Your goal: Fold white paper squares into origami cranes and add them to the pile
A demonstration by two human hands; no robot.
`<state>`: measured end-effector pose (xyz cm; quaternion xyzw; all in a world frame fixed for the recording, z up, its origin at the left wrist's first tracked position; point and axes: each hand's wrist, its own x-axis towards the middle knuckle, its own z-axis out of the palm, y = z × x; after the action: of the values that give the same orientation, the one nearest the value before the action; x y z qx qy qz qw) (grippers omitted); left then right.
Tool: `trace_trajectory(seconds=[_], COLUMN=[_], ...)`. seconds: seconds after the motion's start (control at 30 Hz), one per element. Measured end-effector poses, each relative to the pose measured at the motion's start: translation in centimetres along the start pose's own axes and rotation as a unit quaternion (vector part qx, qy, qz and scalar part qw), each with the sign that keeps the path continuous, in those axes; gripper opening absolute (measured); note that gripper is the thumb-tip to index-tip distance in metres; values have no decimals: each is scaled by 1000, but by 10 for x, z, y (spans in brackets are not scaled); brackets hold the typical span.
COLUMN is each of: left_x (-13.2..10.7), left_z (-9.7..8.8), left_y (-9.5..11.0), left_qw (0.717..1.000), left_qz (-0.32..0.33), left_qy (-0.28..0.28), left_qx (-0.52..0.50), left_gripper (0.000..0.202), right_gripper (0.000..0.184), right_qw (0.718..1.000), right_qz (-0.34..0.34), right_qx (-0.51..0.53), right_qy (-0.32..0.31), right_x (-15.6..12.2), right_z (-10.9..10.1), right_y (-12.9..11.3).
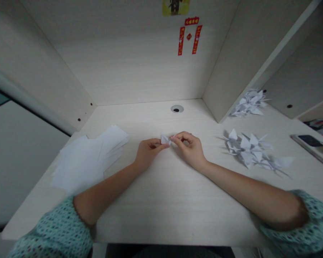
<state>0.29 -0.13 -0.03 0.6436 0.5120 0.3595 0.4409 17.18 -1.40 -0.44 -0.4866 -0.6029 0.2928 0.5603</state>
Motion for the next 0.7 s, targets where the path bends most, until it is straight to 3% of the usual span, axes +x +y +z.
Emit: trace_trajectory(seconds=[0.7], left_x=[2], left_z=[-2], left_y=[-2], left_qw=[998], left_qz=[-17], left_qy=[-6], left_qx=[-65], left_gripper=[42], right_gripper=[15], right_qw=[999], right_qz=[-2], right_qx=[31], right_qy=[-9], right_x=[3], right_z=[-1], right_y=[3])
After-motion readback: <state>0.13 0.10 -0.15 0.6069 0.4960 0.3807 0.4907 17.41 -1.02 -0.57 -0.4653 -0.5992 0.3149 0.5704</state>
